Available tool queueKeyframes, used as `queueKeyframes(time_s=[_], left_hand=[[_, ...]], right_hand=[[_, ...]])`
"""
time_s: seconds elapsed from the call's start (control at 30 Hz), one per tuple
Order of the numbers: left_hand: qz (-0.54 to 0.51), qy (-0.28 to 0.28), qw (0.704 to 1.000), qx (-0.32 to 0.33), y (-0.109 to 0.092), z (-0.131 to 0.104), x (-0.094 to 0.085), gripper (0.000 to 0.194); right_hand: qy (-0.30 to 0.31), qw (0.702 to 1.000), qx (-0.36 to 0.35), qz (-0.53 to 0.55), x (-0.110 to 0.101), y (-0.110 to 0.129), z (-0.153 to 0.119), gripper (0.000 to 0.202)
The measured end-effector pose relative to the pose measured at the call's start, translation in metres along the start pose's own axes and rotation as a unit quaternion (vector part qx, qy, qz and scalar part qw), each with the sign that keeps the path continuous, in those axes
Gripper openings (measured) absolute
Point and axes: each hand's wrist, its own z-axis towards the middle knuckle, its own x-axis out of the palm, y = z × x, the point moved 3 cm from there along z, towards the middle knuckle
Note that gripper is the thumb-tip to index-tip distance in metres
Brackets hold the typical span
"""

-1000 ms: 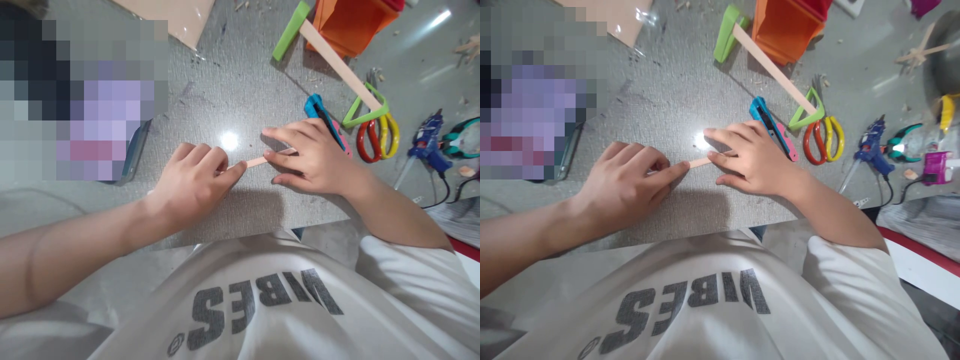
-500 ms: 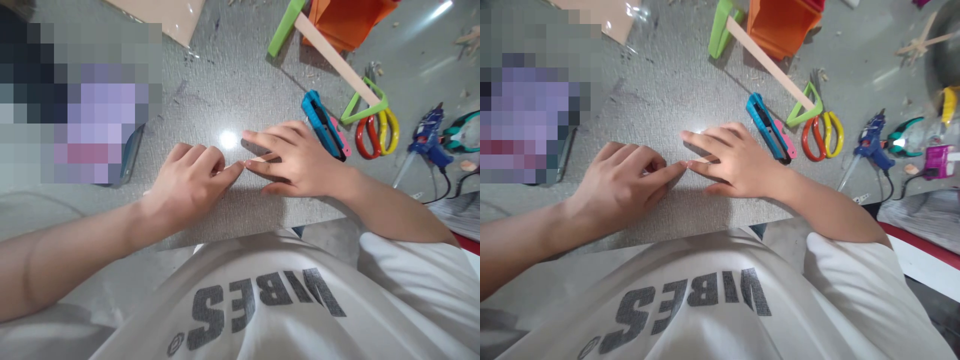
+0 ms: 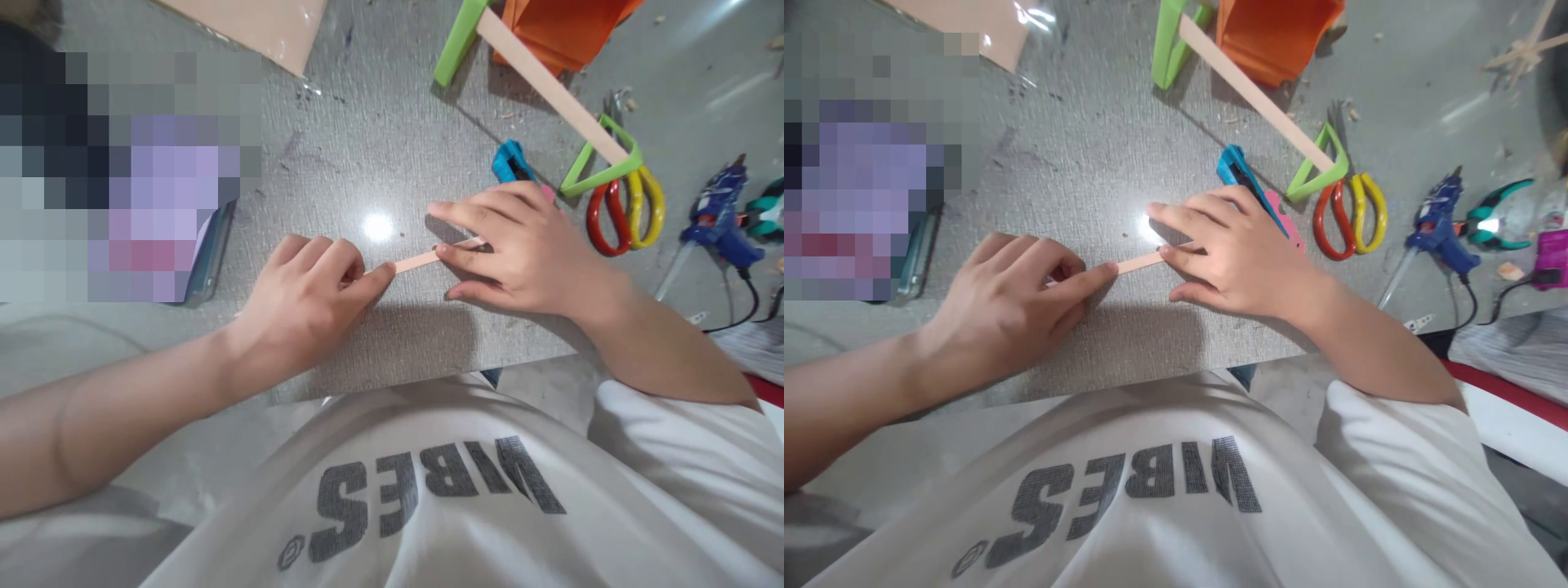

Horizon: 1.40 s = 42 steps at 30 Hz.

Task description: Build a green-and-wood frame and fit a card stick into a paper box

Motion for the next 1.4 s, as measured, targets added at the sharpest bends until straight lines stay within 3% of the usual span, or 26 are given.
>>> queueKeyframes(time_s=[0.23,0.53,0.87,1.07,1.2,1.4], left_hand=[[0.035,0.013,0.999,0.005,-0.006,0.004,0.008,0.056],[0.014,0.01,0.999,-0.031,-0.008,0.001,-0.014,0.036],[0.017,0.001,1.0,0.003,-0.009,0.005,0.0,0.039],[0.043,-0.009,0.999,0.014,-0.007,-0.002,-0.007,0.026],[0.069,-0.032,0.997,-0.011,-0.008,-0.002,-0.011,0.024],[0.011,0.015,0.998,-0.055,-0.005,0.002,-0.02,0.027]], right_hand=[[0.004,1.0,-0.007,0.029,0.007,0.009,0.012,0.053],[-0.012,1.0,-0.018,0.02,0.011,0.007,0.01,0.05],[-0.009,0.999,-0.022,0.024,0.014,0.014,0.02,0.049],[-0.018,1.0,0.009,-0.004,-0.003,-0.001,0.008,0.043],[-0.042,0.998,0.04,0.007,-0.003,-0.014,0.003,0.044],[-0.053,0.997,0.051,0.019,0.0,-0.024,0.004,0.049]])
